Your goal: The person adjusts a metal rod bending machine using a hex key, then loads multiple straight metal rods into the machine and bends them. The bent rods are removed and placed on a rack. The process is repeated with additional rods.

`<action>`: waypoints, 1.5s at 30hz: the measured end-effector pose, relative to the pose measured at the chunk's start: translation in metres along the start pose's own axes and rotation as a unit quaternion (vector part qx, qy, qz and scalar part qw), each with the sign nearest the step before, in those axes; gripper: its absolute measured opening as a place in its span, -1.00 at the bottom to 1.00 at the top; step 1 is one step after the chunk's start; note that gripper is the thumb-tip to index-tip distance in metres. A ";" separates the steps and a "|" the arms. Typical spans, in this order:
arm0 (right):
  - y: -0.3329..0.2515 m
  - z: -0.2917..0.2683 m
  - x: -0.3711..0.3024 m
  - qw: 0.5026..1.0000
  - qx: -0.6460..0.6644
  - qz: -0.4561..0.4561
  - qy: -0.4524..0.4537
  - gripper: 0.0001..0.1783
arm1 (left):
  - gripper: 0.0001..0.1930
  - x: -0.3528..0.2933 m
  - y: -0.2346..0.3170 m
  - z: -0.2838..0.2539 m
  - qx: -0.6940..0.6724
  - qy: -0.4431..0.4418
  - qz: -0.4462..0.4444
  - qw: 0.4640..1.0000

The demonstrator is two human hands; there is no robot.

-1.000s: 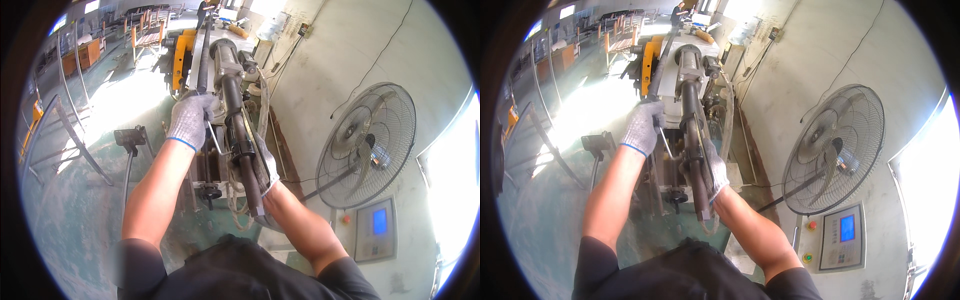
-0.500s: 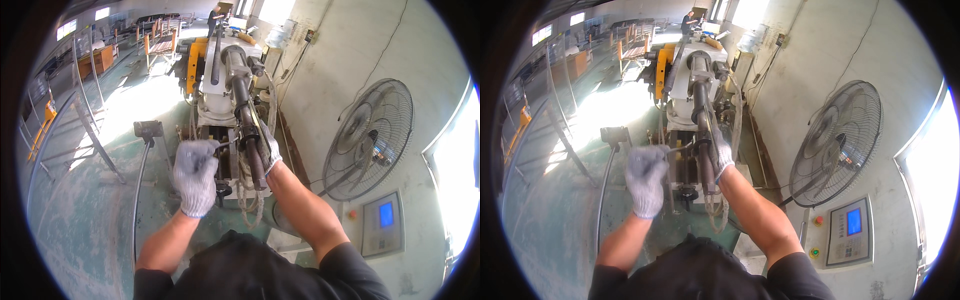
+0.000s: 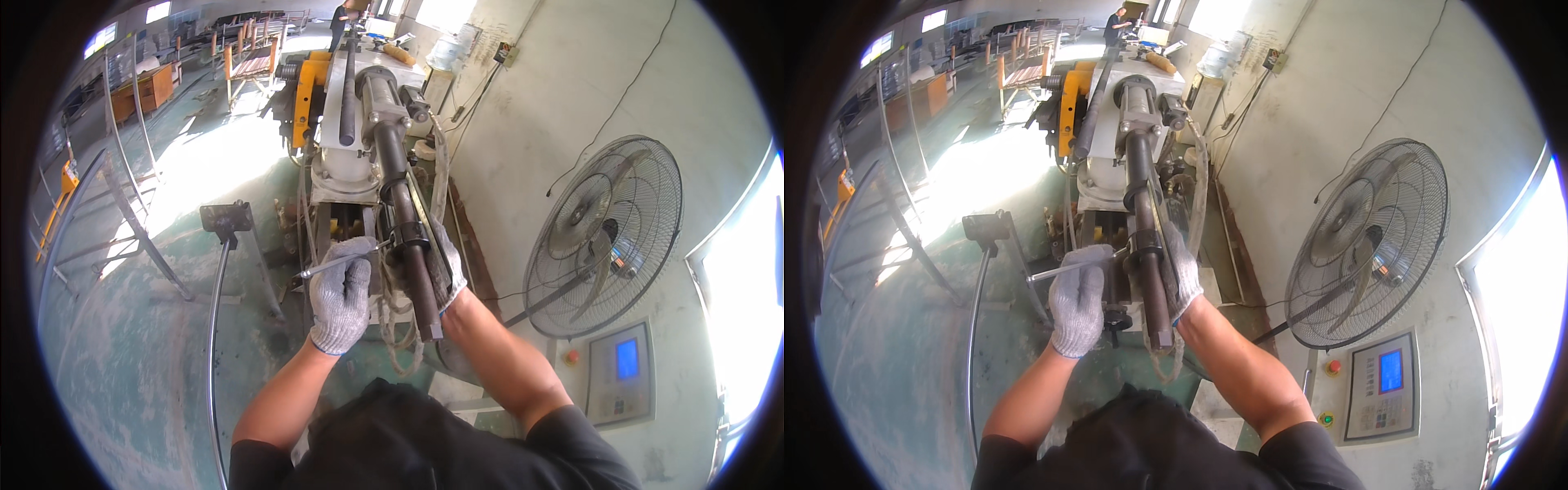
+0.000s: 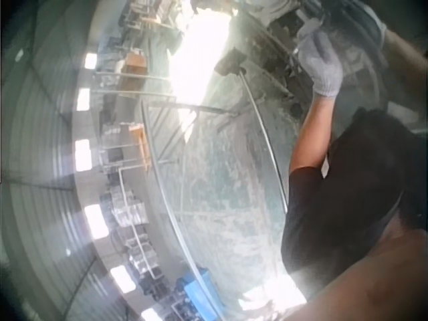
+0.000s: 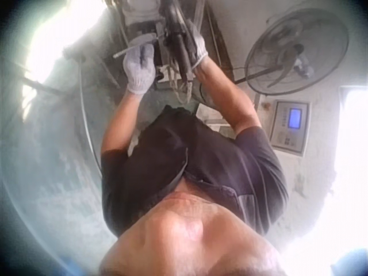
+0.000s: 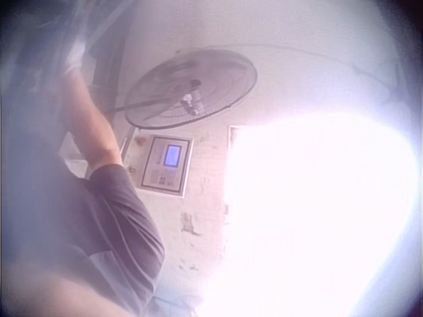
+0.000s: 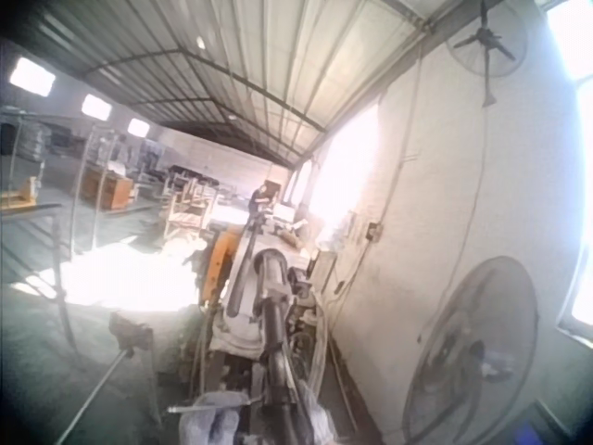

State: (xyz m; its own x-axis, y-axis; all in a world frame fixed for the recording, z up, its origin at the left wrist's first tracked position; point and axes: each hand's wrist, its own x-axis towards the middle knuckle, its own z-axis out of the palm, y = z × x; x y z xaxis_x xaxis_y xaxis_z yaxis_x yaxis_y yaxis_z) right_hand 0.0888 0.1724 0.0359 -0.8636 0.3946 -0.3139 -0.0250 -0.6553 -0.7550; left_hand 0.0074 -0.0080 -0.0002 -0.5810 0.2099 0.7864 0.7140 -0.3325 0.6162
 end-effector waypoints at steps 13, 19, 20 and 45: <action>-0.003 0.001 -0.002 0.994 0.076 0.060 -0.051 -0.10 | -0.92 0.017 -0.020 0.023 -0.089 0.026 0.015 0.996; 0.002 0.008 -0.005 0.999 0.029 0.015 0.003 -0.21 | -0.92 0.009 -0.024 0.026 -0.082 0.032 0.013 0.996; 0.002 0.009 -0.006 1.000 0.005 -0.001 0.014 -0.21 | -0.92 0.008 -0.026 0.026 -0.095 0.038 0.012 0.995; -0.003 0.010 -0.009 0.998 0.050 0.045 0.006 -0.13 | -0.80 0.014 -0.032 0.026 -0.114 0.142 -0.178 0.967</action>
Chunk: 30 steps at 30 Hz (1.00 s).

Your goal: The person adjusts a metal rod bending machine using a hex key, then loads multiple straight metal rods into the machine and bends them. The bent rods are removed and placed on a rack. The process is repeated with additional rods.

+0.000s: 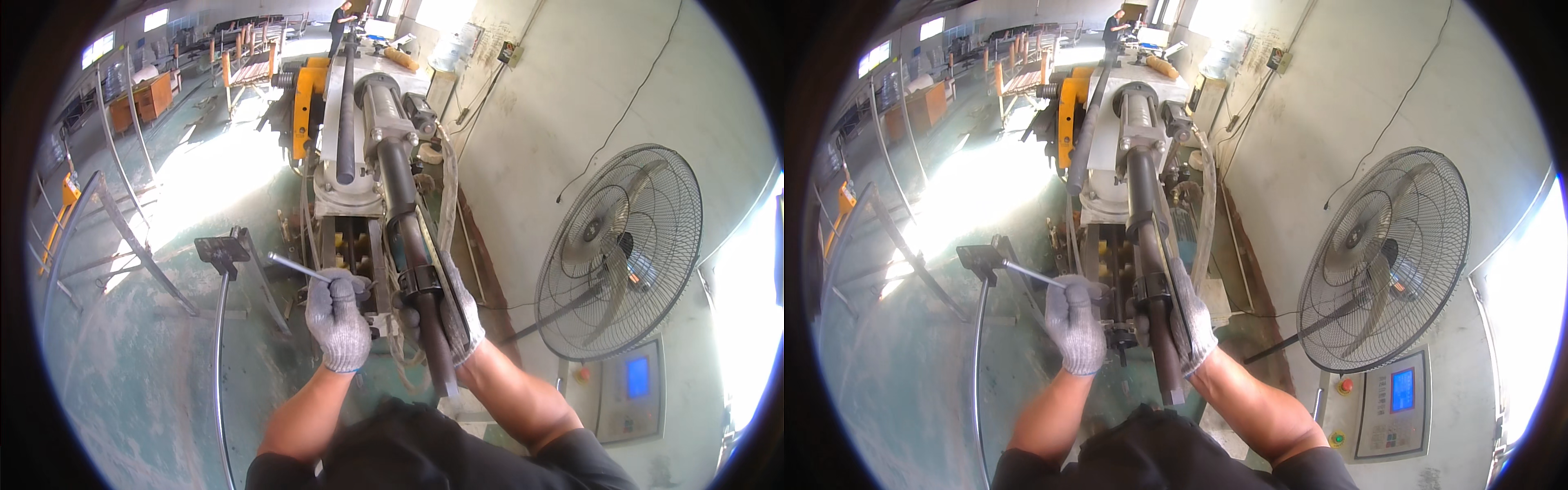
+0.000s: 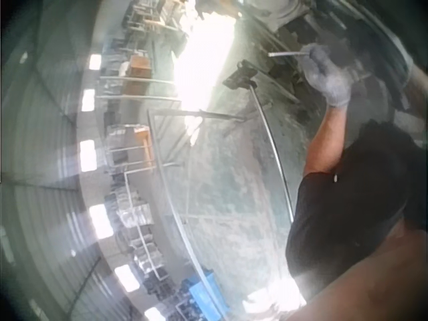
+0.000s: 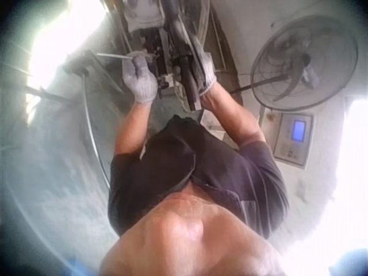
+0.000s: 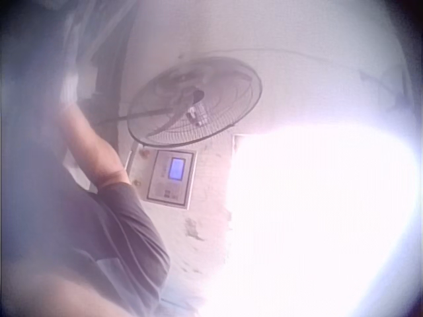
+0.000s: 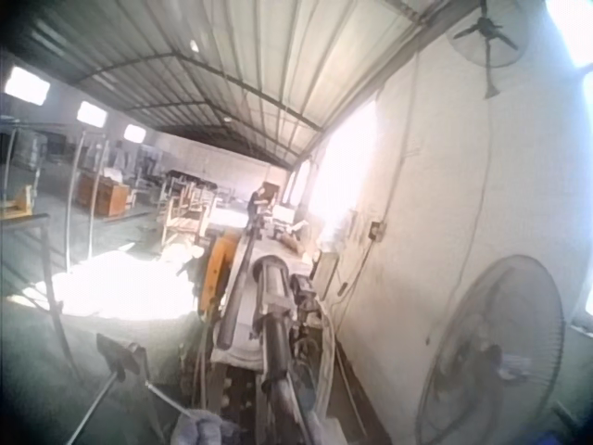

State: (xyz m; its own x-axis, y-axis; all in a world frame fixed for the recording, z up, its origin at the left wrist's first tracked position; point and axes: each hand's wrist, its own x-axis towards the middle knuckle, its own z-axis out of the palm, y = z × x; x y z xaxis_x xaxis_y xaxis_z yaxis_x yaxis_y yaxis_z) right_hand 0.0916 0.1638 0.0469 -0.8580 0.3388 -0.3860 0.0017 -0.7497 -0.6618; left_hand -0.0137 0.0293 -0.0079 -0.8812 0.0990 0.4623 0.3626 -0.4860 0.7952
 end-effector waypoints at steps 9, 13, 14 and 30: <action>0.005 0.001 -0.001 0.999 -0.046 -0.023 0.017 -0.07 | -0.77 0.022 0.007 -0.002 -0.173 -0.080 -0.335 0.923; 0.005 0.005 -0.003 0.999 -0.038 -0.026 0.008 -0.08 | -0.74 0.035 0.000 -0.005 -0.247 -0.096 -0.430 0.863; 0.004 0.004 -0.003 0.999 -0.035 -0.023 0.006 -0.09 | -0.73 0.038 -0.003 -0.006 -0.268 -0.108 -0.437 0.852; 0.006 -0.017 0.011 0.999 0.012 -0.018 -0.047 -0.13 | -0.83 0.058 -0.007 0.002 -0.282 -0.161 -0.486 0.812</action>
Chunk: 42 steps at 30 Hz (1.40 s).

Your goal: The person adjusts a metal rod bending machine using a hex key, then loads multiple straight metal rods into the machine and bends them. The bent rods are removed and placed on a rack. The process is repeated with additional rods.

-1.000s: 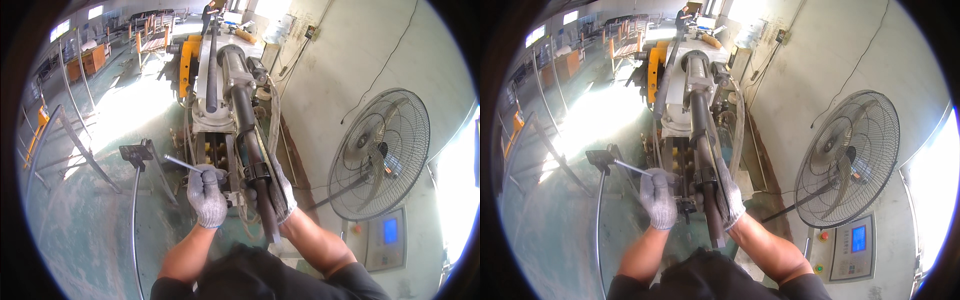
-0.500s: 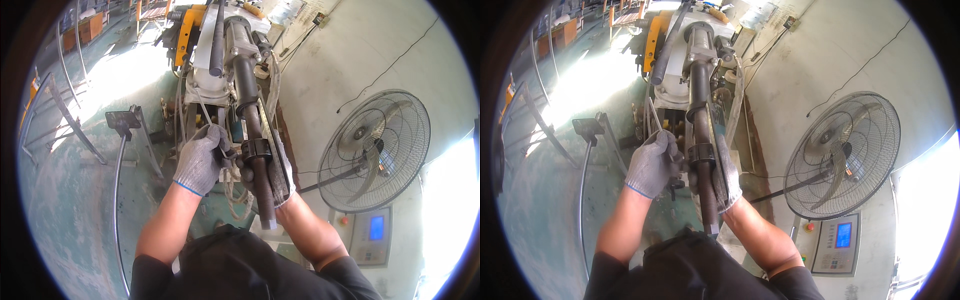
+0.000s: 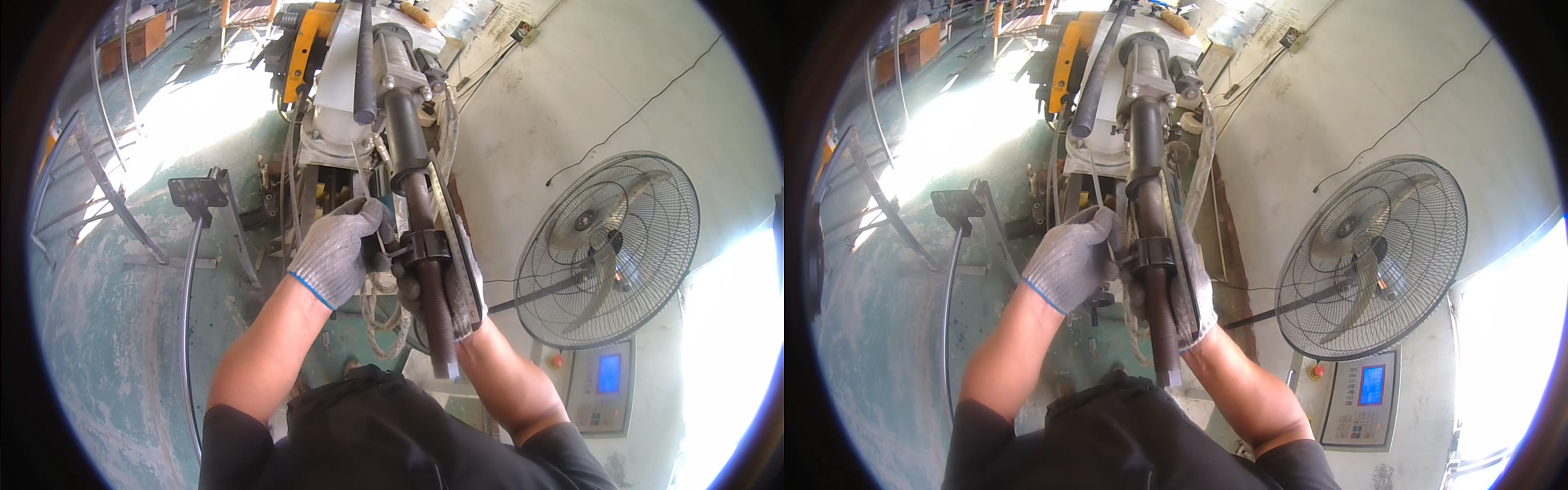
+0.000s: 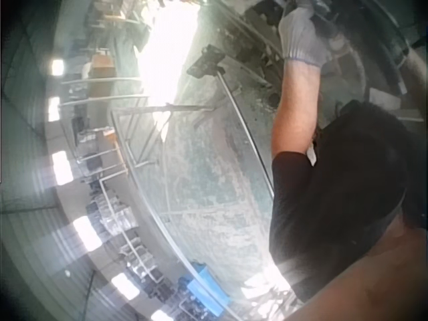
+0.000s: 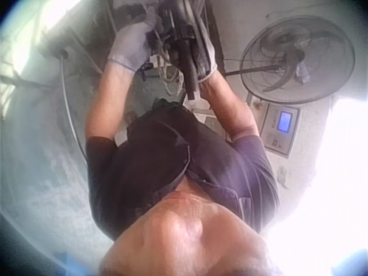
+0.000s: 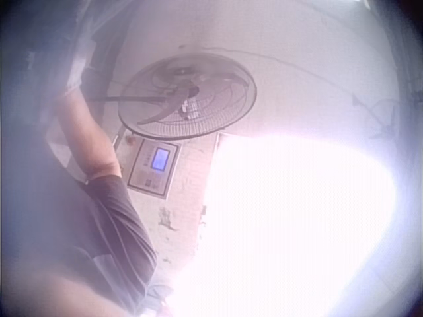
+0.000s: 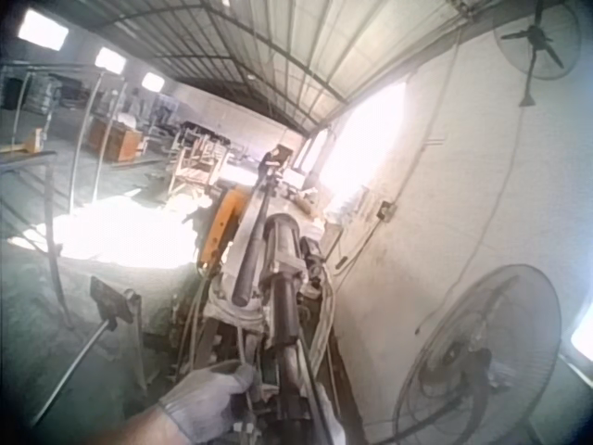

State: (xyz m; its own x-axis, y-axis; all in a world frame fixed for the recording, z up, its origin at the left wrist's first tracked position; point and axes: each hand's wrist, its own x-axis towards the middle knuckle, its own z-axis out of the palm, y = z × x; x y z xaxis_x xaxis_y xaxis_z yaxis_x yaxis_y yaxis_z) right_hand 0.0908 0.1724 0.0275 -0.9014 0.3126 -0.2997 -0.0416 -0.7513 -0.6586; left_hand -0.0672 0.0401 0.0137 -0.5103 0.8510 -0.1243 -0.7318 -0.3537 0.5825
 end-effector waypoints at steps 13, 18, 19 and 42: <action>-0.001 0.000 0.000 0.999 -0.028 -0.003 0.024 -0.16 | -0.84 -0.002 0.013 0.016 0.100 0.059 0.008 0.993; -0.001 0.000 0.000 1.000 -0.019 0.010 0.005 -0.21 | -0.83 -0.014 0.001 0.026 0.151 0.075 0.130 0.977; -0.001 0.001 0.000 1.000 -0.007 0.010 0.003 -0.21 | -0.83 -0.018 -0.004 0.027 0.167 0.081 0.157 0.970; -0.010 0.045 -0.017 0.987 -0.127 -0.021 0.096 -0.18 | -0.66 -0.020 0.083 0.050 0.201 0.059 0.316 0.925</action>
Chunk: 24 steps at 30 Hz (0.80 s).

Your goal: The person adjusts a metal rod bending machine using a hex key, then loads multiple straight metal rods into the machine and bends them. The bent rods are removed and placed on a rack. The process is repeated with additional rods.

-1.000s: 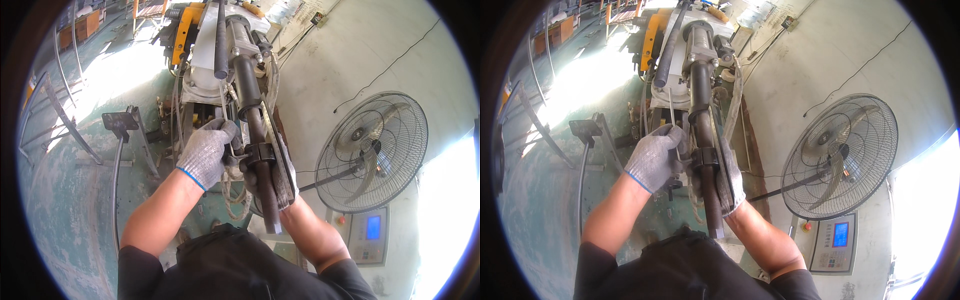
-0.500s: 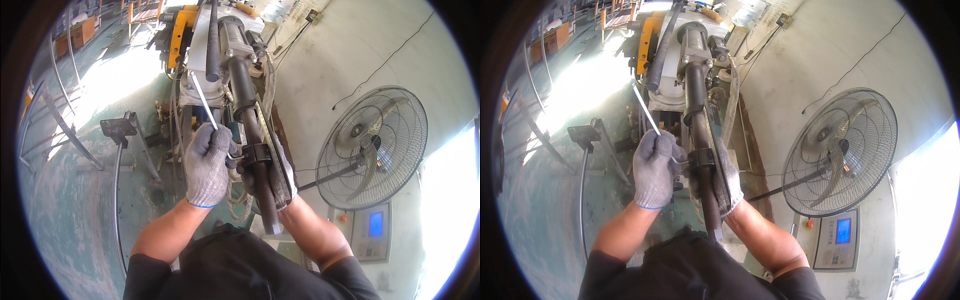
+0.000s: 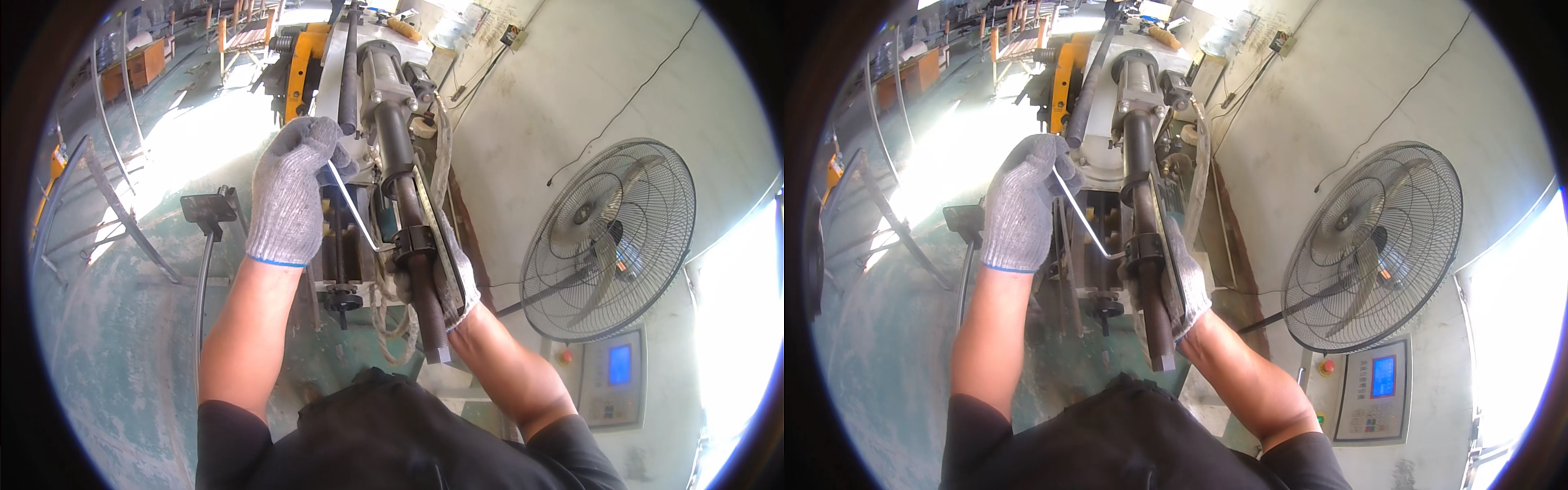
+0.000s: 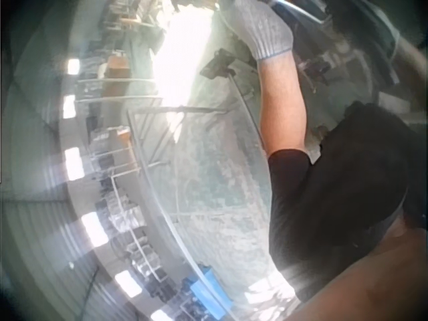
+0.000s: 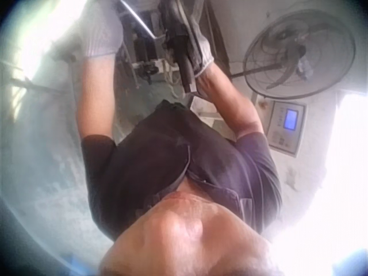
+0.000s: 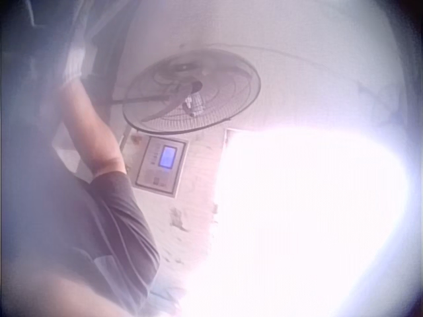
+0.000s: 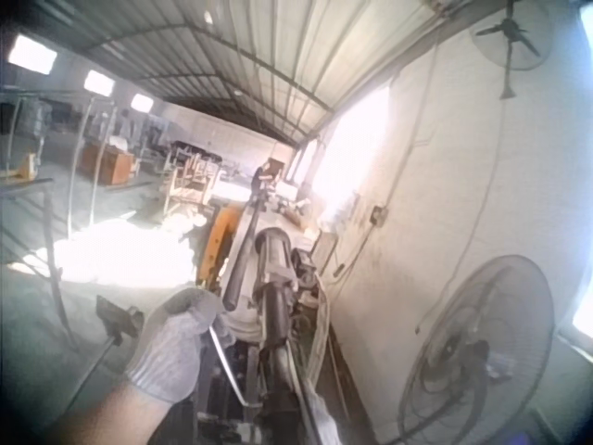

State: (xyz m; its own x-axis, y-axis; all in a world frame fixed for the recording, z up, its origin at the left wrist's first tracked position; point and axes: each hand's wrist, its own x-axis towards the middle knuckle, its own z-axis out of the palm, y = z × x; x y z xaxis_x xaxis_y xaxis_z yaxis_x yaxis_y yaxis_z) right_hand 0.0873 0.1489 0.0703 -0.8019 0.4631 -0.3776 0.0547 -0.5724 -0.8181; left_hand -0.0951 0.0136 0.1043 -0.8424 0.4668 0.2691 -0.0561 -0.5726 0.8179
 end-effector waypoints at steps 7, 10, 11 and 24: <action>-0.001 -0.003 -0.002 0.998 -0.039 -0.049 -0.005 -0.24 | -0.66 -0.009 -0.009 -0.008 -0.145 0.015 -0.045 0.988; 0.001 -0.007 0.001 0.999 -0.020 -0.032 -0.002 -0.20 | -0.57 -0.009 -0.002 -0.019 -0.154 -0.006 -0.092 0.984; 0.002 -0.009 0.002 1.000 -0.001 -0.024 -0.012 -0.17 | -0.57 -0.010 -0.001 -0.021 -0.154 -0.005 -0.100 0.983; -0.022 -0.004 -0.006 0.998 0.000 0.010 -0.067 -0.10 | -0.72 -0.028 -0.009 -0.010 -0.148 0.065 -0.080 0.984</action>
State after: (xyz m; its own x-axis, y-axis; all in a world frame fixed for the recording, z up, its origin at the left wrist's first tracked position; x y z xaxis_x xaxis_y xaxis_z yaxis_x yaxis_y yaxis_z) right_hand 0.0930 0.1617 0.0891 -0.8727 0.3575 -0.3325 0.0717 -0.5798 -0.8116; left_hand -0.0765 -0.0014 0.0847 -0.8707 0.4876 0.0649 -0.3314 -0.6789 0.6551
